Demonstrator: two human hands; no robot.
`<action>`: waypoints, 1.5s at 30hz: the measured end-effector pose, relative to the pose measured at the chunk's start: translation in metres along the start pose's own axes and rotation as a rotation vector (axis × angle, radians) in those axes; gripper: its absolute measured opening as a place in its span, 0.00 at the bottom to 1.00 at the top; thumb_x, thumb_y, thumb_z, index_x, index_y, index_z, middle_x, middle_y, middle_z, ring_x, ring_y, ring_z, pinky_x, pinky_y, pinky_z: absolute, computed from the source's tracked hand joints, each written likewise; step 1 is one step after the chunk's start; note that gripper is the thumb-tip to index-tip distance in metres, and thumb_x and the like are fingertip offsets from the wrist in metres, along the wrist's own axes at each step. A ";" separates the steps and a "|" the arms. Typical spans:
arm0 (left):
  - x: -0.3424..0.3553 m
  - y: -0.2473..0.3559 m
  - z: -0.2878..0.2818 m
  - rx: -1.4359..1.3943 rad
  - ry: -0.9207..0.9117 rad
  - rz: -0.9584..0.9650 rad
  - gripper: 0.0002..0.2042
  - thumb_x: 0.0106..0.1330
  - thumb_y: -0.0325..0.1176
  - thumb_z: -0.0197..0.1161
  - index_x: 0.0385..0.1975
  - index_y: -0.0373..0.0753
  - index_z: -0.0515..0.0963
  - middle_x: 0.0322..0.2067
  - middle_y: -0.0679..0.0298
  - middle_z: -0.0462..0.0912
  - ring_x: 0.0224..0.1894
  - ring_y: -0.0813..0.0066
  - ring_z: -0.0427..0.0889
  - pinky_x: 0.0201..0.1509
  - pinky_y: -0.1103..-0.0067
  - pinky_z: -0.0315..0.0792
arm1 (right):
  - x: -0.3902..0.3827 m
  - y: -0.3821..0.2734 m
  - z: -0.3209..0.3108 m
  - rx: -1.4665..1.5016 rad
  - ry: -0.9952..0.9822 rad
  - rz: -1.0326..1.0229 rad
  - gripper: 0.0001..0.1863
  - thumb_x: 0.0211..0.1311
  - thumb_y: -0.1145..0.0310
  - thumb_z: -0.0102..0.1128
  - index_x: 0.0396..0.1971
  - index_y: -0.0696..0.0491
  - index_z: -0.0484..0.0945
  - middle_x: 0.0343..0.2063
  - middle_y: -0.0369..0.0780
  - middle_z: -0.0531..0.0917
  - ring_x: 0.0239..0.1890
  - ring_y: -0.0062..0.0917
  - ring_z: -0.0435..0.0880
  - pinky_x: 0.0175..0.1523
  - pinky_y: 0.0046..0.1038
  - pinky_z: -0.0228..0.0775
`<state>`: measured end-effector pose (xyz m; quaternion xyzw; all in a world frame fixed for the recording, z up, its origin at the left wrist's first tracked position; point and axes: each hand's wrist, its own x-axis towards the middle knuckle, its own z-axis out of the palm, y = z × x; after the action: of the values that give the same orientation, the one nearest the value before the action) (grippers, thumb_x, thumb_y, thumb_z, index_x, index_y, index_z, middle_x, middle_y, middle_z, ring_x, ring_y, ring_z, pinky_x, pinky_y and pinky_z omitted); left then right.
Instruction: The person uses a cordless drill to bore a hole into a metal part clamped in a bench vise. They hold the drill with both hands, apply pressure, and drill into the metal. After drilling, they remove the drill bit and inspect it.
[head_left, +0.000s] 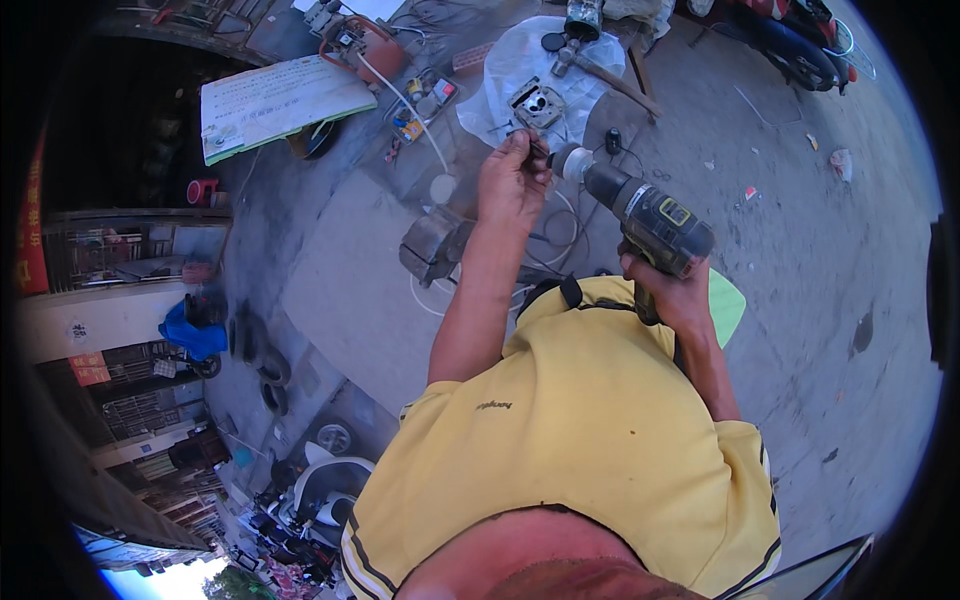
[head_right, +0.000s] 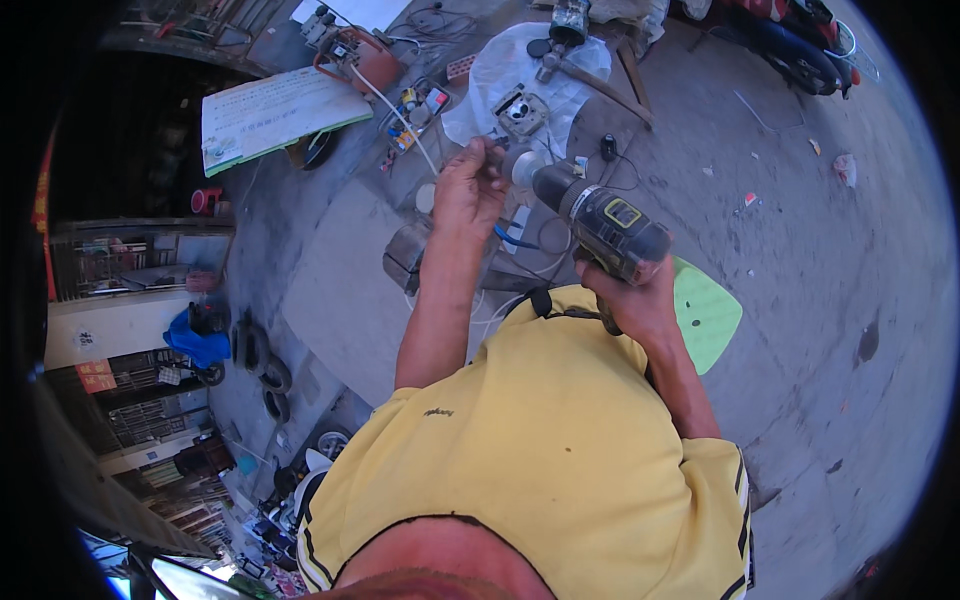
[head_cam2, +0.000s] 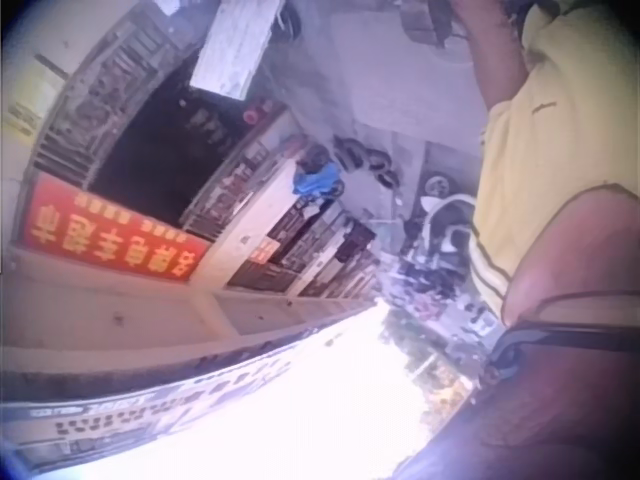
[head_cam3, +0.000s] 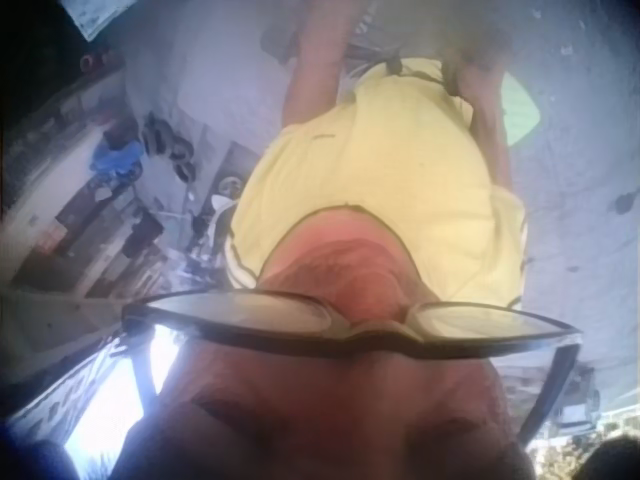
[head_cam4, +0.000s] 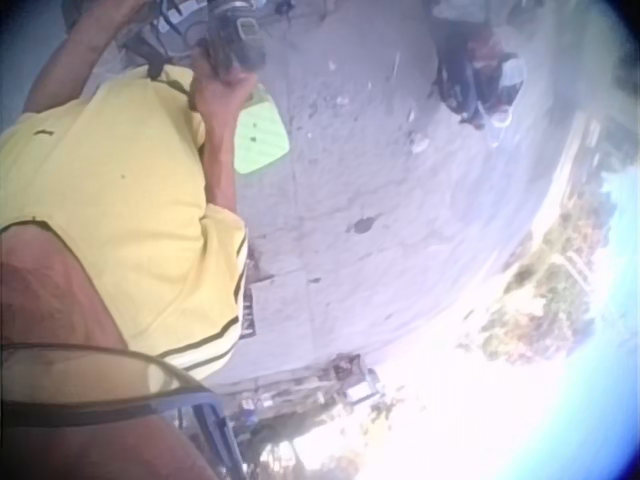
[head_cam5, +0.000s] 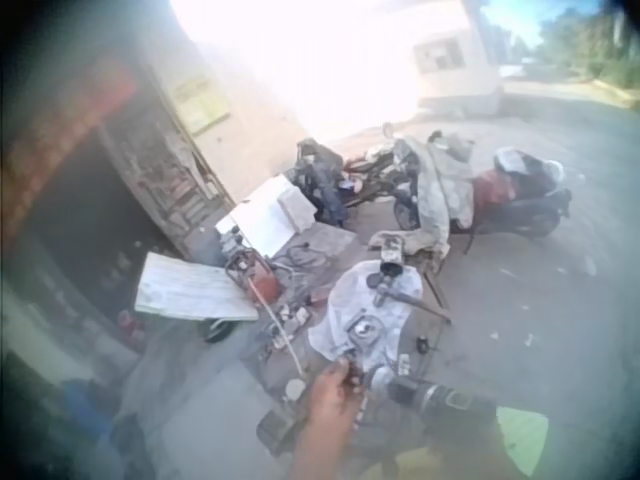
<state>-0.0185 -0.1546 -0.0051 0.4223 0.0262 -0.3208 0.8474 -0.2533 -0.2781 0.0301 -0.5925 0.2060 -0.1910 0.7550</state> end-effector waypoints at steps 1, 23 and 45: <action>0.001 0.002 -0.002 -0.018 -0.035 0.000 0.09 0.78 0.36 0.65 0.41 0.37 0.83 0.34 0.61 0.87 0.29 0.74 0.79 0.31 0.78 0.69 | 0.001 0.002 0.001 0.010 -0.018 -0.016 0.14 0.54 0.83 0.72 0.42 0.59 0.85 0.34 0.35 0.88 0.36 0.17 0.85 0.42 0.24 0.78; 0.022 0.004 -0.016 -0.239 -0.050 -0.193 0.08 0.78 0.37 0.64 0.45 0.39 0.80 0.37 0.61 0.85 0.37 0.70 0.84 0.41 0.73 0.79 | -0.001 -0.012 0.004 0.034 -0.024 0.000 0.19 0.54 0.85 0.71 0.47 0.58 0.83 0.36 0.37 0.89 0.39 0.20 0.87 0.43 0.27 0.81; 0.004 0.014 -0.010 -0.063 -0.111 0.057 0.09 0.78 0.35 0.65 0.39 0.36 0.84 0.34 0.59 0.88 0.31 0.76 0.81 0.41 0.80 0.78 | -0.002 -0.013 0.009 -0.110 -0.099 -0.039 0.12 0.54 0.84 0.70 0.39 0.59 0.84 0.33 0.35 0.87 0.37 0.18 0.85 0.45 0.25 0.78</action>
<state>-0.0052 -0.1428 -0.0029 0.3774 -0.0226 -0.3186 0.8692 -0.2504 -0.2723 0.0444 -0.6459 0.1670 -0.1646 0.7265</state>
